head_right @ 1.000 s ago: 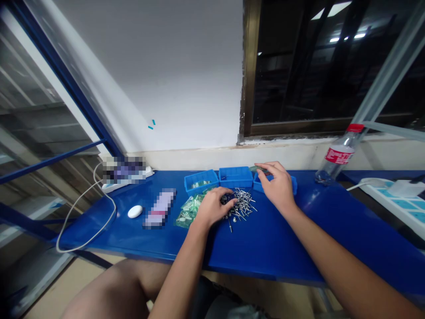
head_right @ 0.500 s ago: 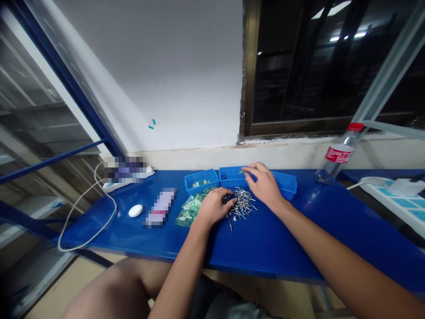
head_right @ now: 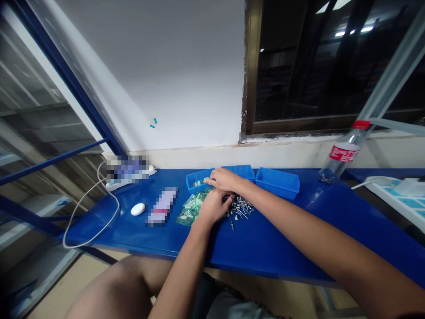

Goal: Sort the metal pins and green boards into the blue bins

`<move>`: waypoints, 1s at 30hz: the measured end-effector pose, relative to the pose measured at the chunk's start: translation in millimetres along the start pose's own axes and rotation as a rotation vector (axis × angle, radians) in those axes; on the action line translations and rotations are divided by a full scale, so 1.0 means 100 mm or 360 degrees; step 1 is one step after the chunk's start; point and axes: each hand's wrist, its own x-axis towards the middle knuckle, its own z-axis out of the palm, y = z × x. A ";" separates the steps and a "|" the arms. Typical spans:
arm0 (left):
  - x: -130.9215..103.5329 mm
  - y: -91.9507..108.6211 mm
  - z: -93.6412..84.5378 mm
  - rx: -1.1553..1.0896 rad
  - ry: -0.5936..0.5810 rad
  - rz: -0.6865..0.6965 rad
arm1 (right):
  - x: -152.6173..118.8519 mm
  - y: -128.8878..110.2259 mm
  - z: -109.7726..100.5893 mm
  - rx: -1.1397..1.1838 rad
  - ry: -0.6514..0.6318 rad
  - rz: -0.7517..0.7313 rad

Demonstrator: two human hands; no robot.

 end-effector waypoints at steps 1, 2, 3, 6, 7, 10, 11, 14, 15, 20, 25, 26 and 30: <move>0.00 0.00 0.00 -0.0010 -0.0003 0.0001 | 0.00 0.00 -0.02 0.0003 -0.0042 -0.0006; 0.00 0.01 -0.01 -0.0020 -0.0001 0.0005 | -0.02 -0.02 -0.06 0.0013 -0.0046 -0.0023; 0.00 0.02 -0.01 -0.0027 0.0005 0.0012 | -0.05 -0.04 -0.11 0.0029 -0.0009 -0.0043; 0.00 0.04 -0.03 0.0000 0.0071 0.0006 | -0.23 -0.17 -0.28 0.0142 0.0174 -0.0046; 0.00 0.05 -0.03 0.0012 0.0115 -0.0014 | -0.30 -0.22 -0.32 0.0180 0.0237 -0.0021; -0.01 0.07 -0.08 0.0002 0.0335 -0.0131 | -0.55 -0.35 -0.35 0.0221 0.0442 0.0053; -0.01 0.07 -0.09 -0.0015 0.0428 -0.0174 | -0.63 -0.38 -0.33 0.0215 0.0492 0.0100; -0.02 0.07 -0.15 -0.0076 0.0658 -0.0265 | -0.83 -0.43 -0.23 0.0229 0.0507 0.0138; -0.03 0.07 -0.16 -0.0104 0.0716 -0.0278 | -0.89 -0.44 -0.20 0.0230 0.0489 0.0110; -0.04 0.07 -0.19 -0.0240 0.0858 -0.0303 | -1.05 -0.50 -0.09 0.0102 0.0224 -0.0106; -0.04 0.06 -0.19 -0.0256 0.0818 -0.0297 | -1.05 -0.57 0.00 -0.0028 -0.0002 -0.0167; -0.04 0.06 -0.18 -0.0257 0.0816 -0.0296 | -1.05 -0.58 0.01 -0.0037 -0.0018 -0.0170; -0.03 0.05 -0.18 -0.0259 0.0813 -0.0306 | -1.05 -0.58 0.02 -0.0014 -0.0037 -0.0216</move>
